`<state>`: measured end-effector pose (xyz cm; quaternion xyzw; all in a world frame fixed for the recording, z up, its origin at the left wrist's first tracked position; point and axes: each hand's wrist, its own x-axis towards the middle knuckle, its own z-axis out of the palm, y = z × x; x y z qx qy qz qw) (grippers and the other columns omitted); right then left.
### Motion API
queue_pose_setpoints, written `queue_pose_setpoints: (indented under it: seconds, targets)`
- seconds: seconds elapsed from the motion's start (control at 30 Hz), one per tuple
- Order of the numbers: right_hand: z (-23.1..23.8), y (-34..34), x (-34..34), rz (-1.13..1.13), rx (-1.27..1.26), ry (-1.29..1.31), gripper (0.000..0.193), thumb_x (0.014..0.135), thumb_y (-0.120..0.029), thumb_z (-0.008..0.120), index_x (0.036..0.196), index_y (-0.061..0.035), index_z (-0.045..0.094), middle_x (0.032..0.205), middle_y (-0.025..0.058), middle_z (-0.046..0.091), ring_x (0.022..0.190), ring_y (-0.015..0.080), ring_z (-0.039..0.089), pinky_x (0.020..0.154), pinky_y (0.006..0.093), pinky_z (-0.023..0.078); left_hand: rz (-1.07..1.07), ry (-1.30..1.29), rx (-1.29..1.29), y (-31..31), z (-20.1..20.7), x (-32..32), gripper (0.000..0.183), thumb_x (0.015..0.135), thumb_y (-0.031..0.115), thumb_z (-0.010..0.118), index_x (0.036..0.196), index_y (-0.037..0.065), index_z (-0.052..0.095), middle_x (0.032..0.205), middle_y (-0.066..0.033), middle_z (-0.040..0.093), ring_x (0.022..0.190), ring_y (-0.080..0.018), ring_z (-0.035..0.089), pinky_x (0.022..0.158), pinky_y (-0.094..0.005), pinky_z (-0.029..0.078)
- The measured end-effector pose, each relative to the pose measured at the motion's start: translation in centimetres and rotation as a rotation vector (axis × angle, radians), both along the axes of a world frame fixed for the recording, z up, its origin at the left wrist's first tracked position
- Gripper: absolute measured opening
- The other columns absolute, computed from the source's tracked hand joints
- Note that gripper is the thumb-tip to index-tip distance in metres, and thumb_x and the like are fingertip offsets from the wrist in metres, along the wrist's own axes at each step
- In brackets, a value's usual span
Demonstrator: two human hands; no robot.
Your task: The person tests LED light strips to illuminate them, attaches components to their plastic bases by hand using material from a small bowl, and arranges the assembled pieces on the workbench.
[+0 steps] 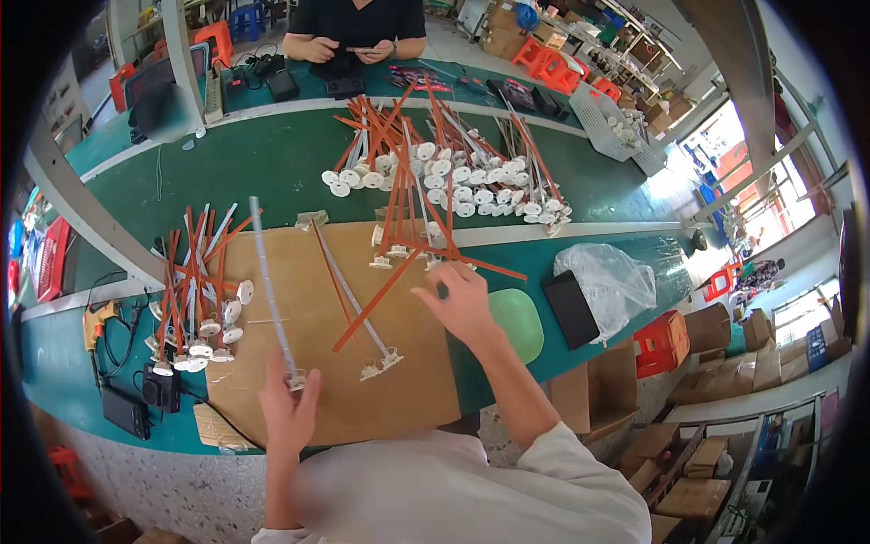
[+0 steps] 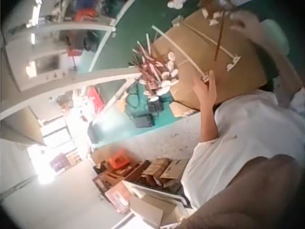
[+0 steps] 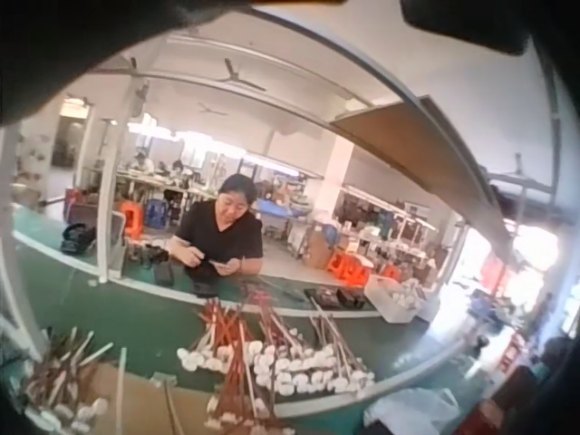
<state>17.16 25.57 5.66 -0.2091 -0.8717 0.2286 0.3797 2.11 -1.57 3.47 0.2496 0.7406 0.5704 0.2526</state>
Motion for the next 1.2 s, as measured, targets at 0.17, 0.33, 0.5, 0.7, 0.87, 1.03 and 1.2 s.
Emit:
queue_pose_setpoints:
  seconds: [0.17,0.33,0.5,0.7,0.87,1.03,1.2]
  targets:
    - [-1.5,2.2,-3.1,-0.122,0.345,-0.22,0.015,0.078,-0.01,0.073,0.091,-0.0061,0.068,0.081,0.0059,0.068,0.074,0.0264,0.067,0.066,0.0367,0.055,-0.118,0.34,-0.271,2.0,2.0,1.8,0.068,0.084,0.031,0.073,0.136,-0.003,0.043,0.064,-0.0127,0.063,0.056,-0.0341,0.064,0.053,-0.0419,0.051]
    - [-1.4,5.5,-2.3,-0.33,0.298,0.081,0.006,0.088,-0.007,0.065,0.086,-0.0028,0.068,0.084,0.0121,0.07,0.069,0.0261,0.069,0.059,0.0348,0.054,-0.281,0.415,-0.305,0.9,2.5,2.5,0.057,0.084,0.038,0.07,0.123,-0.001,0.056,0.067,-0.0131,0.066,0.058,-0.0358,0.065,0.056,-0.0469,0.052]
    - [-0.9,6.9,-0.1,-0.32,-0.518,0.758,0.015,0.099,-0.012,0.058,0.092,-0.0004,0.064,0.077,0.0055,0.065,0.065,0.014,0.059,0.061,0.0255,0.049,-0.241,0.638,-0.206,0.5,3.3,2.2,0.045,0.083,0.027,0.073,0.117,0.001,0.06,0.081,-0.0158,0.068,0.066,-0.0339,0.067,0.059,-0.0434,0.053]
    - [1.0,4.2,2.8,0.288,-1.331,0.923,0.011,0.097,-0.01,0.058,0.091,-0.0017,0.062,0.071,0.0017,0.058,0.058,0.0093,0.047,0.051,0.0246,0.036,-0.319,0.079,0.298,3.2,2.4,3.1,0.036,0.089,0.017,0.067,0.12,0.001,0.057,0.091,-0.011,0.068,0.08,-0.0221,0.067,0.071,-0.0343,0.052]
    - [2.9,-4.2,2.6,0.506,-1.347,0.246,0.009,0.094,-0.004,0.058,0.097,0.004,0.06,0.072,0.0058,0.059,0.053,0.0099,0.05,0.044,0.0231,0.036,-0.552,-0.559,0.462,4.5,2.6,6.0,0.047,0.097,0.026,0.056,0.134,0.0,0.044,0.092,-0.0094,0.067,0.078,-0.0172,0.063,0.068,-0.0287,0.049]
    - [2.0,-8.8,1.5,0.22,-0.766,0.402,0.021,0.088,-0.005,0.068,0.107,0.0034,0.062,0.082,0.0067,0.062,0.07,0.0144,0.06,0.06,0.027,0.051,-0.732,-0.804,0.38,3.3,2.0,6.8,0.046,0.1,0.037,0.049,0.131,0.003,0.044,0.081,-0.0053,0.059,0.069,-0.0117,0.055,0.06,-0.0231,0.042]
    - [2.2,-11.2,2.7,0.468,-0.177,0.226,0.038,0.064,-0.009,0.086,0.098,-0.001,0.07,0.095,0.0099,0.068,0.085,0.0284,0.067,0.072,0.0339,0.056,-0.311,-0.866,0.378,4.1,2.9,6.4,0.043,0.101,0.039,0.046,0.129,0.007,0.041,0.097,-0.0045,0.058,0.08,-0.0118,0.056,0.063,-0.0234,0.045]
